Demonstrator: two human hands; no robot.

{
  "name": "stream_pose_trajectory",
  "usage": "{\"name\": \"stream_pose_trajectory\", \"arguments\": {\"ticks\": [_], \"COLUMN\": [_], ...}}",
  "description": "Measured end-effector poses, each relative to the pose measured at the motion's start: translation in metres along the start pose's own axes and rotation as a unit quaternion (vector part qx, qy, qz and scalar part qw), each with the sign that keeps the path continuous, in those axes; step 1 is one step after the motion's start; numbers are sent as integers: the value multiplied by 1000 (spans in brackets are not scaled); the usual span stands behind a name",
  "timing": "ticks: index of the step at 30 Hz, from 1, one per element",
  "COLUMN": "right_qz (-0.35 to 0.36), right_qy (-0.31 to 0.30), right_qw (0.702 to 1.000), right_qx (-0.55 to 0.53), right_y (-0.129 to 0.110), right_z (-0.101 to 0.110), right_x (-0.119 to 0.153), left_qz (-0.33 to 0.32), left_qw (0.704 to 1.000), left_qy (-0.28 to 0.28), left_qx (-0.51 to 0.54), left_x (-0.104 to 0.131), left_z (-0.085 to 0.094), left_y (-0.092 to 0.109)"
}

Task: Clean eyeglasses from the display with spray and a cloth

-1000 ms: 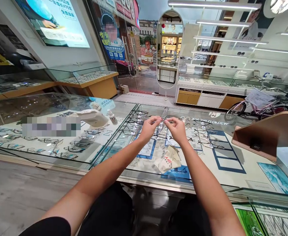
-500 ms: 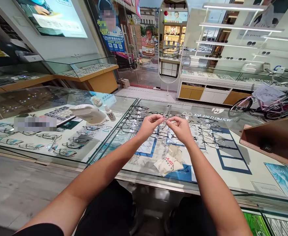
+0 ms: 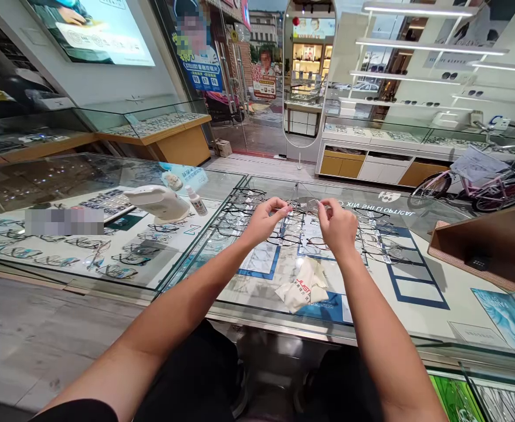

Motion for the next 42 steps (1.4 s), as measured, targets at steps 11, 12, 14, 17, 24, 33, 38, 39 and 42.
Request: {"name": "stream_pose_trajectory", "arguments": {"ticks": [11, 12, 14, 17, 24, 33, 38, 39, 42], "right_qz": [-2, 0, 12, 24, -82, -188, -260, -267, -302], "right_qy": [109, 116, 118, 54, -69, -97, -113, -116, -124], "right_qw": [991, 991, 992, 997, 969, 930, 897, 891, 861], "right_qx": [81, 69, 35, -49, -221, -301, -338, -349, -389], "right_y": [3, -1, -11, -27, -25, -14, 1, 4, 9], "right_z": [15, 15, 14, 5, -15, -17, -22, -23, -25], "right_x": [-2, 0, 6, 15, 16, 9, 2, 1, 0], "left_qz": [3, 9, 19, 22, -9, 19, 72, 87, 115], "left_qw": [1000, 999, 998, 996, 998, 990, 962, 954, 930], "left_qy": [-14, -3, 20, 30, -13, 35, 70, 76, 98], "left_qx": [13, 33, 62, 80, 65, 138, 253, 276, 336], "left_x": [-4, -3, -2, 0, 7, 4, -2, -4, -7], "left_z": [3, 2, -1, -5, -17, -14, -5, -3, 4], "left_y": [1, -1, -5, -7, -4, -11, -14, -14, -15]}}
Point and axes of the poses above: each hand's wrist, its own x-axis away from the middle knuckle, its own z-axis out of the back of the hand, y = z × x, the point moved 3 cm from there along -x, towards the middle knuckle, and after that the axes turned 6 degrees about x, right-handed, at the moved point
